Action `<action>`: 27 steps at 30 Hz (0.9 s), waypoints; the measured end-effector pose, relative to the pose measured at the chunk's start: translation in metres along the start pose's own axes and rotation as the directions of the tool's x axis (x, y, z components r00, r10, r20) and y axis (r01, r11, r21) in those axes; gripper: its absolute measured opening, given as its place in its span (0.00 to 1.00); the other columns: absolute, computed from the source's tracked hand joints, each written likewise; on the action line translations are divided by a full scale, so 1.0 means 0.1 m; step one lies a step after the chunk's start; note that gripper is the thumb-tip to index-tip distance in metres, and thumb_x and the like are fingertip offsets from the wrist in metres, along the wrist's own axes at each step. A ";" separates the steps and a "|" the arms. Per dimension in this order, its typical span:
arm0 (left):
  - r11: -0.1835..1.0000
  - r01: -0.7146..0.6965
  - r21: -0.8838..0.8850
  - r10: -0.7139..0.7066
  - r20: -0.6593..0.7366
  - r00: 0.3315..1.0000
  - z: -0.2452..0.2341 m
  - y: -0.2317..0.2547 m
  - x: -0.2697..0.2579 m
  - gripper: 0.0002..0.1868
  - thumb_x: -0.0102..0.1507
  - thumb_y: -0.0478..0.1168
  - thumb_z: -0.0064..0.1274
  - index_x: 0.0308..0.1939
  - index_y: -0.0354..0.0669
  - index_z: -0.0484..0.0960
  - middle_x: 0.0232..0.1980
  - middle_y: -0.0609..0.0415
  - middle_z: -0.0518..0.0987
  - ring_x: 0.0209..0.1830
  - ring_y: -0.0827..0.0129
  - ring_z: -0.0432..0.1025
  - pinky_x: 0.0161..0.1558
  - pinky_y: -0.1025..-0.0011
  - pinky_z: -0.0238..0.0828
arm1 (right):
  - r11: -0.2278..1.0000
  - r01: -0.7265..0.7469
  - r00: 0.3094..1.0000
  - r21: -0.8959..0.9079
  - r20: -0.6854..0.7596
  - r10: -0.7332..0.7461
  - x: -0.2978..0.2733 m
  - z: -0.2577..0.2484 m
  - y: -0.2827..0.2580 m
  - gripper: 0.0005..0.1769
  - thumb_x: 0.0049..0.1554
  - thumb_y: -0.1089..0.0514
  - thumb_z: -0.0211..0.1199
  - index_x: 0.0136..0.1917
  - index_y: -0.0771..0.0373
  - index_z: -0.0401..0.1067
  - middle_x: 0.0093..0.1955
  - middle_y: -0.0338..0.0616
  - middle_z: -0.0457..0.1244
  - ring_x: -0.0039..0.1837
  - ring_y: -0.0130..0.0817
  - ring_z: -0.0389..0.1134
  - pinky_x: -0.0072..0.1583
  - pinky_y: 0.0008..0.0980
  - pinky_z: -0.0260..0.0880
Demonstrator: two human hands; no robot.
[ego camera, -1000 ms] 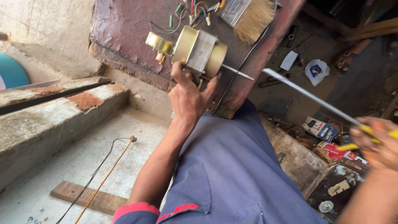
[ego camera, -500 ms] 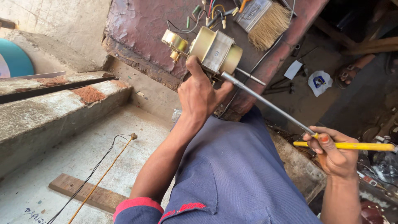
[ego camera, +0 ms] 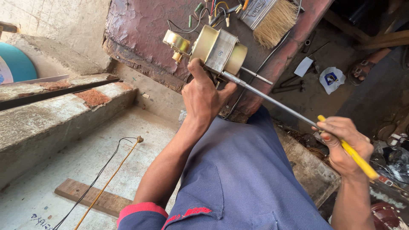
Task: The person uses a yellow T-handle hex key to tighten screws on a brass-colored electrical component, likely a motor or solenoid. They rotate the component to access different sides and continue tightening fasteners throughout the clip.
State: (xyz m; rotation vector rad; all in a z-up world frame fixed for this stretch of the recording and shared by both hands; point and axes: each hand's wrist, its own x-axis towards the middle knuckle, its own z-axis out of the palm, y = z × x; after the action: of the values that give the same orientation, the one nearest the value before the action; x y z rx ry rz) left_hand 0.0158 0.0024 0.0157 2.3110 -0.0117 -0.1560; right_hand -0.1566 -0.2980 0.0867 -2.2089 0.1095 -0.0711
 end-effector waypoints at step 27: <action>0.997 -0.051 -0.053 0.047 -0.070 0.996 0.04 -0.03 -0.04 0.47 0.56 0.54 0.71 0.59 0.35 0.52 0.26 0.50 0.78 0.22 0.54 0.77 0.26 0.59 0.73 | 0.827 -0.328 0.915 0.456 -0.066 0.399 -0.19 0.06 -0.17 0.35 0.57 0.79 0.43 0.76 0.66 0.46 0.76 0.66 0.51 0.77 0.62 0.59 0.73 0.52 0.65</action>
State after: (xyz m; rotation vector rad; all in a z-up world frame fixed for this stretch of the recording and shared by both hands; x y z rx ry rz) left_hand 0.0109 0.0017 0.0108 2.2578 -0.0287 -0.0509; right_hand -0.1739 -0.2811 0.0961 -1.6948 0.5536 -0.0517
